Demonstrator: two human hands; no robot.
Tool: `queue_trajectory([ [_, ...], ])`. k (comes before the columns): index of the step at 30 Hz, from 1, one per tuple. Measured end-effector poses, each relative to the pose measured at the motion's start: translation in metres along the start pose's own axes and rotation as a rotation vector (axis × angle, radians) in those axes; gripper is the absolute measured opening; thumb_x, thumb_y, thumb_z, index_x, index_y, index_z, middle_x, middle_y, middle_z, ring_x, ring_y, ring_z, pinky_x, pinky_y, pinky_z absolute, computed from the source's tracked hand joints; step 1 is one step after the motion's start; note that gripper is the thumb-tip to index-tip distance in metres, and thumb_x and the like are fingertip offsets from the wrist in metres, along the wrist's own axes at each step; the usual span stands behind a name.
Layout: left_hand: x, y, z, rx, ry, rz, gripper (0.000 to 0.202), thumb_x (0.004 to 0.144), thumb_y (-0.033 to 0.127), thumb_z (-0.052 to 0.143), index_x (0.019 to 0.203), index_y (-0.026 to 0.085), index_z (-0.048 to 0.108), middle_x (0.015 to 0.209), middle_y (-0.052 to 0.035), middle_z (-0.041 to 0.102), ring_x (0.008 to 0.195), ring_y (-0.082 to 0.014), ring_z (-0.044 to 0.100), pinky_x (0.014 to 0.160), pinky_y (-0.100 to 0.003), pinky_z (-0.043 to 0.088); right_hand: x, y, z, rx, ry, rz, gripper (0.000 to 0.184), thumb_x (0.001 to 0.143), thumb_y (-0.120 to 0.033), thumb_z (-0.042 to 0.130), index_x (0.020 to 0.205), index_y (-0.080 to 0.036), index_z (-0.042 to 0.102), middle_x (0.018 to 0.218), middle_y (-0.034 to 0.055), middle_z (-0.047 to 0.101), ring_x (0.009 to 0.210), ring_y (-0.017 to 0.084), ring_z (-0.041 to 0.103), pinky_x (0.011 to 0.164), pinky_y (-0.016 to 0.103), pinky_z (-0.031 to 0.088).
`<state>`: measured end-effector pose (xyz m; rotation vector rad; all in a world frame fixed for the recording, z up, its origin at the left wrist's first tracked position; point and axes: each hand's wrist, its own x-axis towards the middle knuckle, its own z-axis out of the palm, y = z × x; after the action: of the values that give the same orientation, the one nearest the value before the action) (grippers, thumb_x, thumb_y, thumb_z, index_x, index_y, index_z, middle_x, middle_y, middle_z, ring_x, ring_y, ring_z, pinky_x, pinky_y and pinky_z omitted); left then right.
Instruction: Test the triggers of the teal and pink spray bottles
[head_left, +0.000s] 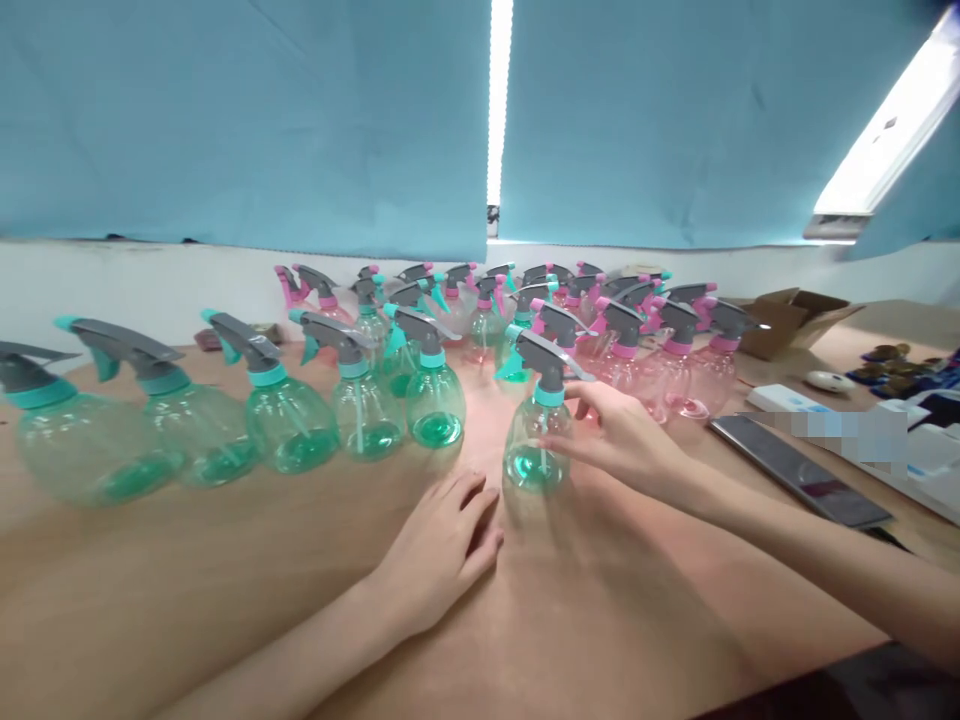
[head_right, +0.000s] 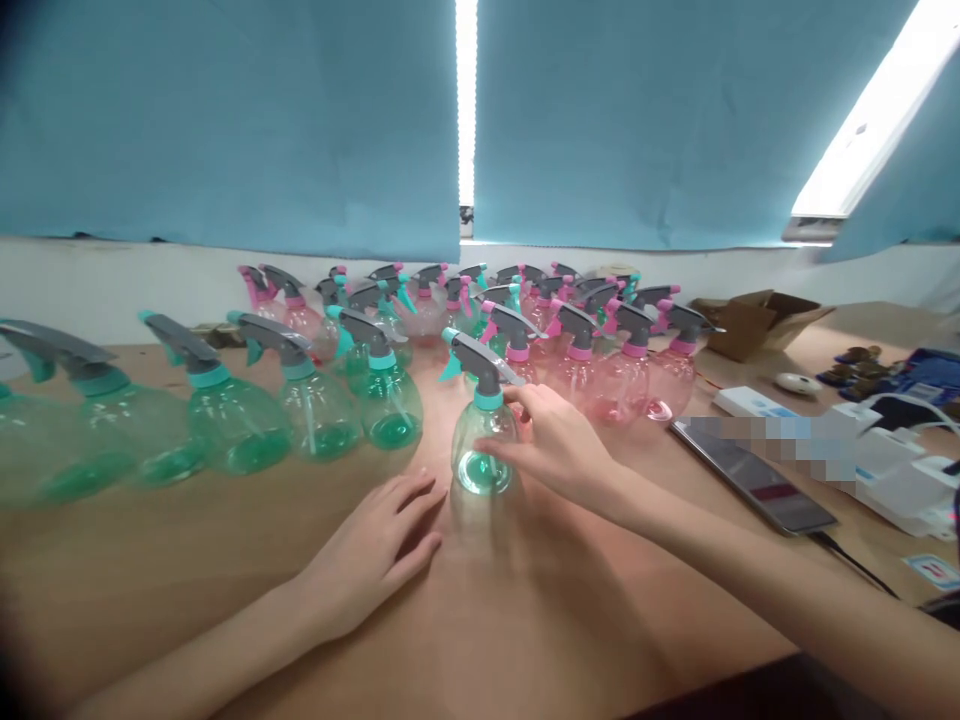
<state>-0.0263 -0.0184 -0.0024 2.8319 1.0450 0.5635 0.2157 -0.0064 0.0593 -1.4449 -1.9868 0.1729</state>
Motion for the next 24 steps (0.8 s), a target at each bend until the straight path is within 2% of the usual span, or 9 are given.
queue_trajectory([
  [6,0.001,0.002,0.001,-0.005,-0.038,-0.021,0.034,0.089,0.023,0.055,0.121,0.010,0.058,0.127,-0.0174,0.056,0.122,-0.0318,0.048,0.100,-0.049,0.042,0.038,-0.003,0.024,-0.080,0.002,0.048,0.054,0.076,-0.054,0.064,0.112,-0.014,0.060,0.099,0.0109,0.068,0.083,0.026,0.064,0.072,0.037,0.046],
  [12,0.002,0.000,0.000,-0.037,-0.051,-0.020,0.036,0.088,0.023,0.057,0.122,0.011,0.058,0.126,-0.0167,0.057,0.124,-0.0337,0.046,0.101,-0.052,0.042,0.055,-0.005,0.033,-0.111,-0.005,0.068,0.059,0.078,-0.052,0.063,0.118,-0.010,0.058,0.090,0.0121,0.071,0.085,0.028,0.066,0.074,0.040,0.048],
  [18,0.006,-0.001,0.001,-0.065,-0.087,-0.028,0.039,0.087,0.022,0.058,0.125,0.012,0.057,0.129,-0.0164,0.055,0.123,-0.0331,0.047,0.100,-0.051,0.041,0.065,-0.001,0.043,-0.083,0.029,0.068,0.055,0.078,-0.048,0.064,0.120,-0.012,0.058,0.115,0.0154,0.067,0.103,0.032,0.064,0.084,0.044,0.048],
  [21,0.011,-0.002,0.003,-0.065,-0.087,-0.025,0.040,0.088,0.022,0.057,0.126,0.011,0.056,0.130,-0.0169,0.054,0.124,-0.0332,0.046,0.101,-0.051,0.040,0.068,0.001,0.046,-0.079,0.019,0.067,0.060,0.079,-0.048,0.063,0.125,-0.011,0.055,0.122,0.0161,0.065,0.110,0.033,0.061,0.087,0.045,0.048],
  [24,0.015,-0.005,0.005,-0.074,-0.076,-0.029,0.037,0.089,0.024,0.056,0.124,0.013,0.057,0.129,-0.0160,0.055,0.122,-0.0326,0.047,0.099,-0.051,0.041,0.062,0.001,0.040,-0.069,0.021,0.031,0.068,0.079,-0.050,0.064,0.132,-0.011,0.049,0.127,0.0162,0.062,0.113,0.032,0.060,0.089,0.044,0.047],
])
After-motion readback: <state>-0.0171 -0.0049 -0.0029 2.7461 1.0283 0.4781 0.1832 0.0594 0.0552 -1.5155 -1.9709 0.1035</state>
